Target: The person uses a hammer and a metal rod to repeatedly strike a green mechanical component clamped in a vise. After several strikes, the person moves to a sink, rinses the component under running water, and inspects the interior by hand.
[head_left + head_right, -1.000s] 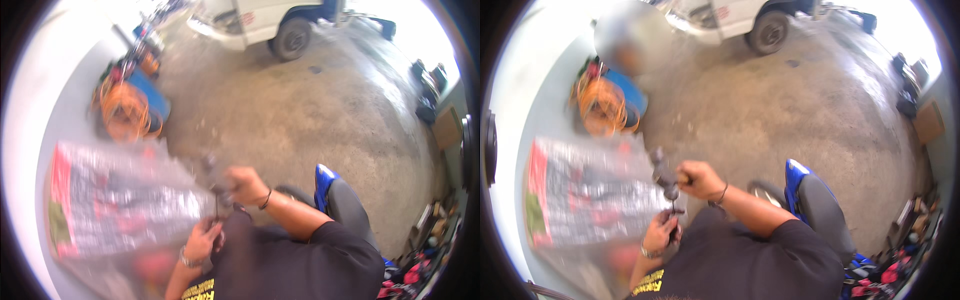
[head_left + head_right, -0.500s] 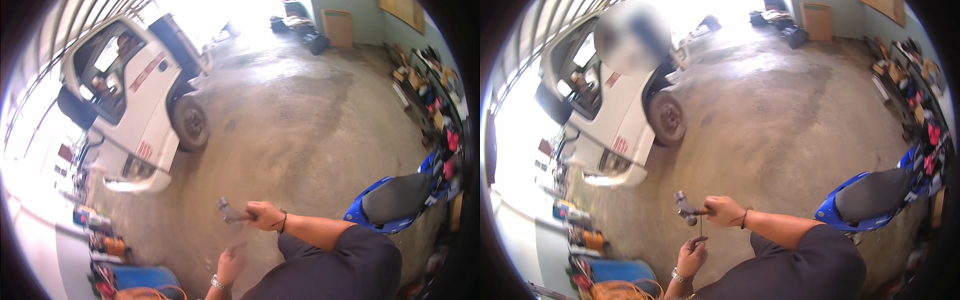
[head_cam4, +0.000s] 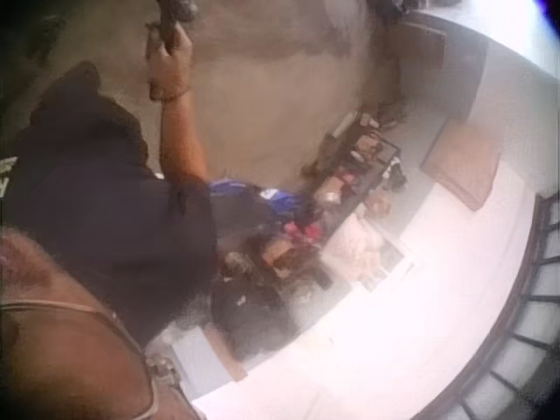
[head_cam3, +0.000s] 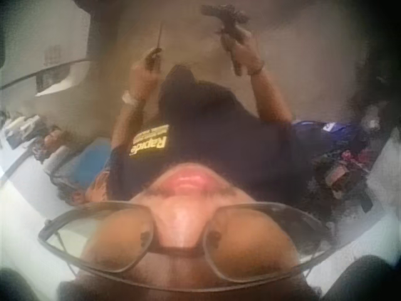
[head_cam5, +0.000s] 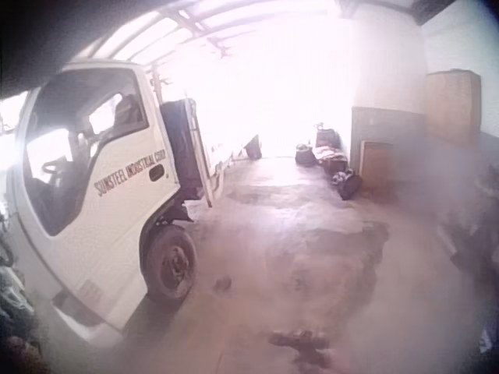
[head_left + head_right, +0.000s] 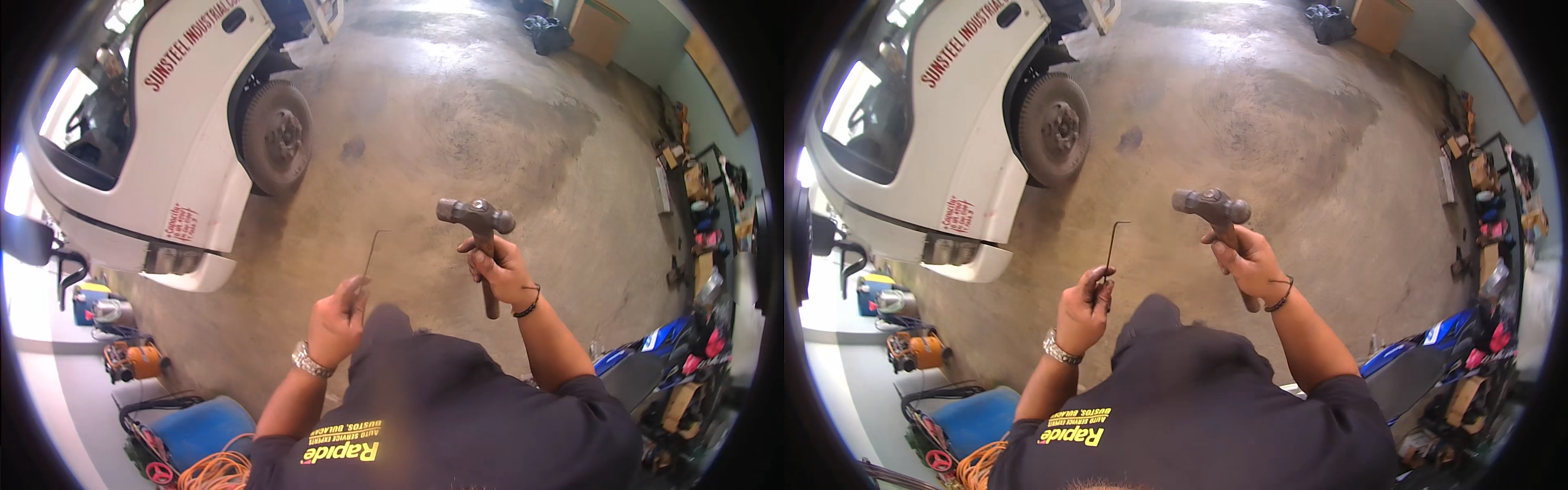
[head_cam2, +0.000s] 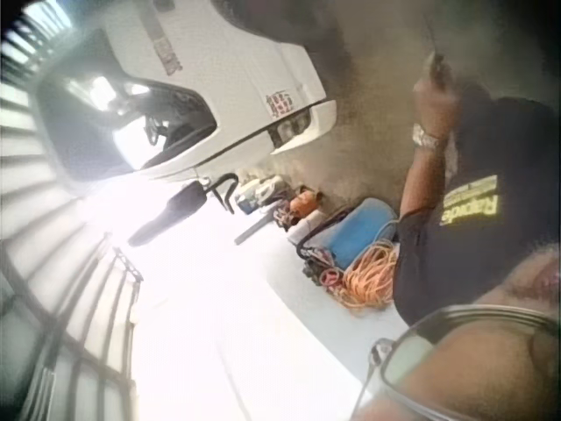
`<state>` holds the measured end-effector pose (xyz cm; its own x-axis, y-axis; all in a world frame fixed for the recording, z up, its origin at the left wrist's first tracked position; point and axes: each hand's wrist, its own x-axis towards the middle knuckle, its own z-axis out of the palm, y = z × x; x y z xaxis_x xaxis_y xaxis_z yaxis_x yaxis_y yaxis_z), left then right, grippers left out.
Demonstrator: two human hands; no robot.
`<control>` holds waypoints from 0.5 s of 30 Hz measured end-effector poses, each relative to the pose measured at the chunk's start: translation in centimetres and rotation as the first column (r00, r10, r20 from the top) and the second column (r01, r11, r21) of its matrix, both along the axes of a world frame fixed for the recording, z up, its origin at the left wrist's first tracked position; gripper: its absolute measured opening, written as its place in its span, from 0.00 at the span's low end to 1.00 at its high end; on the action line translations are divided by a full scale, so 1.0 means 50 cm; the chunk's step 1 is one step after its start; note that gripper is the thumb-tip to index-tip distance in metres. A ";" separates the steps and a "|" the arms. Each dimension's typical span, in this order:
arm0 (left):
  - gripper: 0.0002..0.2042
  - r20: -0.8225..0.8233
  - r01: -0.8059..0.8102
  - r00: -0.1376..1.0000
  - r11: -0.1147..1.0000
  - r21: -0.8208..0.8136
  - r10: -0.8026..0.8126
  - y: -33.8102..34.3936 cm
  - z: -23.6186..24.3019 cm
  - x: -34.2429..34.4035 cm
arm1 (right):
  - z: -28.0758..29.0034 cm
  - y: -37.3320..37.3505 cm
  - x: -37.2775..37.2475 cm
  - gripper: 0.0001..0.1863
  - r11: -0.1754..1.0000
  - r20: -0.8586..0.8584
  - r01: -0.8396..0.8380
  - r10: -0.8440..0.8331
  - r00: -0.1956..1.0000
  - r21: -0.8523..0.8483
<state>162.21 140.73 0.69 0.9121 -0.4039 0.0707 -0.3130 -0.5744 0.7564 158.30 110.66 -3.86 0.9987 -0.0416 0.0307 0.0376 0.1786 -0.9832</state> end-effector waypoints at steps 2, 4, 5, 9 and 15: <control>0.12 0.002 0.008 1.000 1.000 -0.027 -0.008 -0.019 -0.033 0.105 | 0.006 -0.043 0.116 0.16 0.991 -0.028 -0.084 0.081 0.996 -0.109; 0.15 0.071 0.024 0.997 0.995 -0.102 -0.017 -0.046 -0.071 0.228 | 0.004 -0.088 0.246 0.19 0.993 -0.087 -0.114 0.115 0.990 0.023; 0.16 0.109 0.037 0.994 0.997 -0.067 -0.030 -0.060 -0.084 0.294 | 0.002 -0.109 0.315 0.20 0.988 -0.106 -0.118 0.129 0.986 0.102; 0.20 0.248 0.152 0.954 0.985 0.085 -0.169 -0.153 -0.088 0.602 | 0.001 -0.175 0.585 0.27 0.992 -0.155 0.078 -0.062 0.986 0.095; 0.15 0.200 0.465 0.845 0.867 0.181 -0.495 -0.431 -0.061 1.050 | 0.055 -0.403 0.885 0.22 0.989 -0.311 0.112 -0.137 0.940 -0.095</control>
